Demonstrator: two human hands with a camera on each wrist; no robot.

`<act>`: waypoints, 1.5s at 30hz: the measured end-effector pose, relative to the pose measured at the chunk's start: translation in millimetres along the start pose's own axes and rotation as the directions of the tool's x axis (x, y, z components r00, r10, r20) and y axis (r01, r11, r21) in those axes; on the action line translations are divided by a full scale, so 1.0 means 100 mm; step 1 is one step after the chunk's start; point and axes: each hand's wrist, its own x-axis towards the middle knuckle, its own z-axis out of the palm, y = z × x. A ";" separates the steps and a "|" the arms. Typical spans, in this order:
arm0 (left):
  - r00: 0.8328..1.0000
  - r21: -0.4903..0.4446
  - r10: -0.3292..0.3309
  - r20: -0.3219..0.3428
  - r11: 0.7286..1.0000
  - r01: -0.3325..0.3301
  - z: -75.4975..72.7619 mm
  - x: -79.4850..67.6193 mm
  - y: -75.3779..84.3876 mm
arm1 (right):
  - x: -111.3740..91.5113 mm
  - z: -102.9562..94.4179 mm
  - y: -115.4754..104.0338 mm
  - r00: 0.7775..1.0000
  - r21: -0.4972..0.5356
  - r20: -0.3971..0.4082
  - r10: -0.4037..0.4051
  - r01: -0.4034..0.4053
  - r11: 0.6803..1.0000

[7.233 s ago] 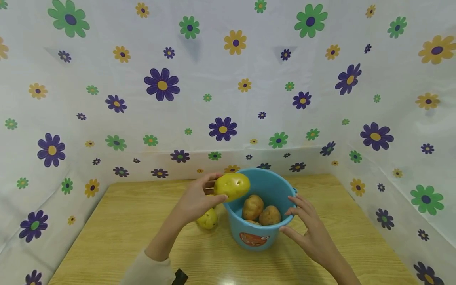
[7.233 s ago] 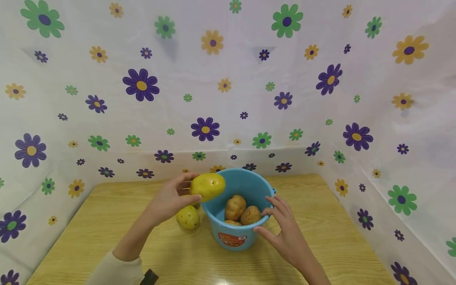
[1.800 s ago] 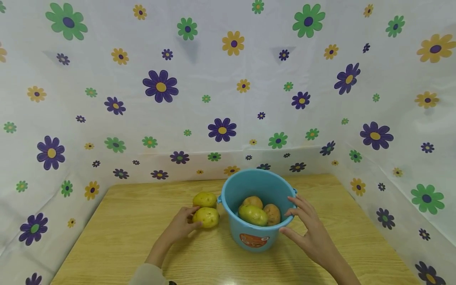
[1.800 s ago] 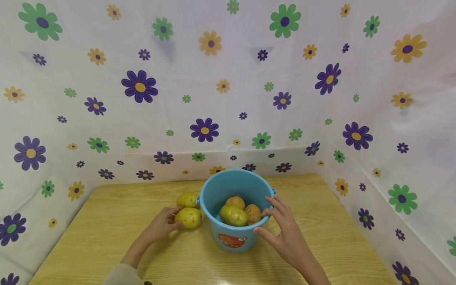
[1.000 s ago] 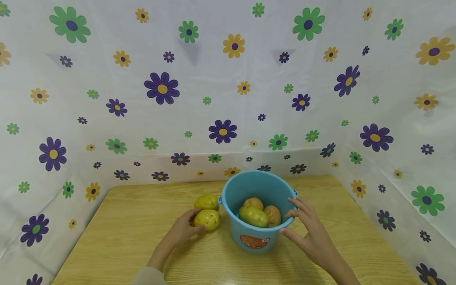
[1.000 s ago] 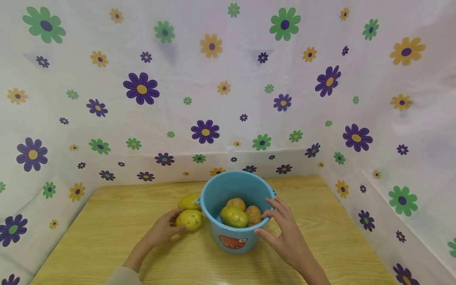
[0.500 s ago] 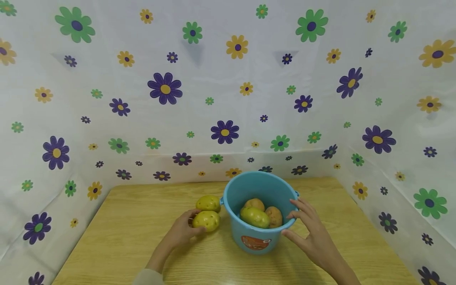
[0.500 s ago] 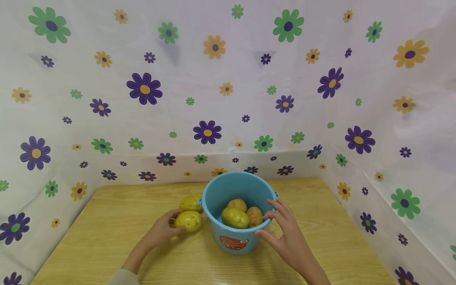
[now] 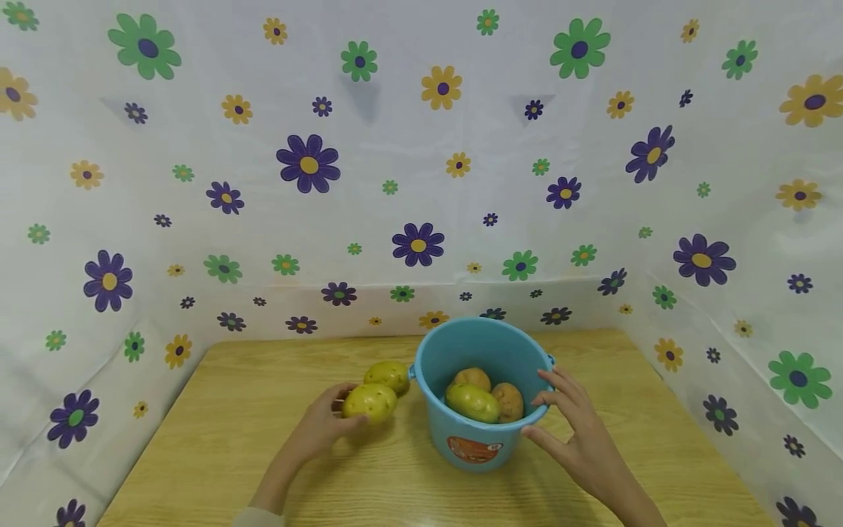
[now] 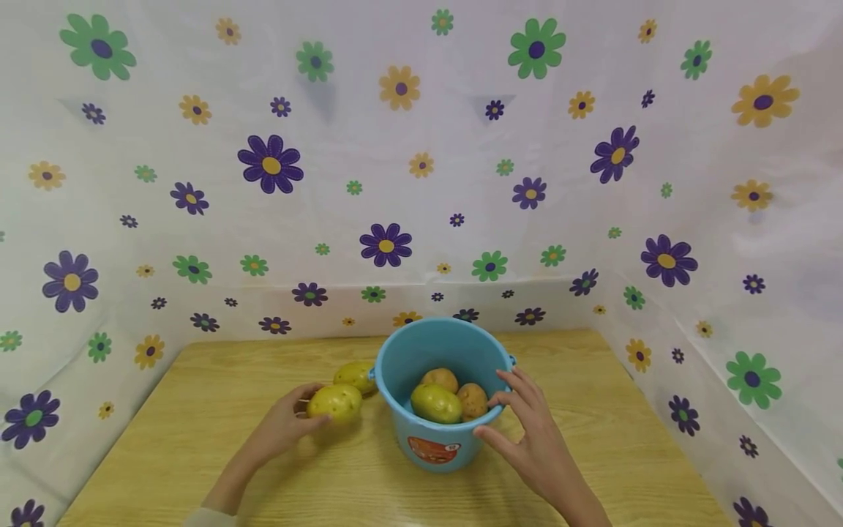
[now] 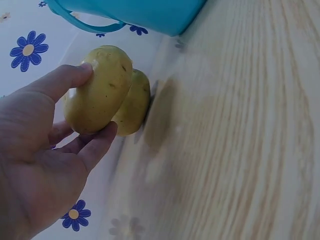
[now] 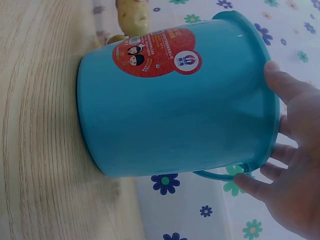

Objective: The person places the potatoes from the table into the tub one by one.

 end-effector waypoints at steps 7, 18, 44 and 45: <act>0.999 0.010 0.015 -0.043 1.000 -0.014 -0.10 -0.05 0.14 | -0.01 0.00 0.01 1.000 -0.007 -0.007 -0.003 0.003 1.000; 0.998 -0.051 0.032 -0.046 0.998 -0.035 -0.27 -0.11 0.39 | 0.00 0.01 0.01 1.000 -0.013 -0.005 -0.013 0.013 1.000; 0.995 -0.065 0.088 -0.048 0.994 -0.091 -0.43 -0.16 0.98 | 0.01 0.00 -0.01 1.000 -0.010 -0.007 -0.011 0.011 1.000; 0.995 -0.059 0.088 -0.050 0.994 -0.091 -0.43 -0.16 1.00 | 0.01 -0.01 -0.01 1.000 -0.007 -0.006 -0.010 0.010 1.000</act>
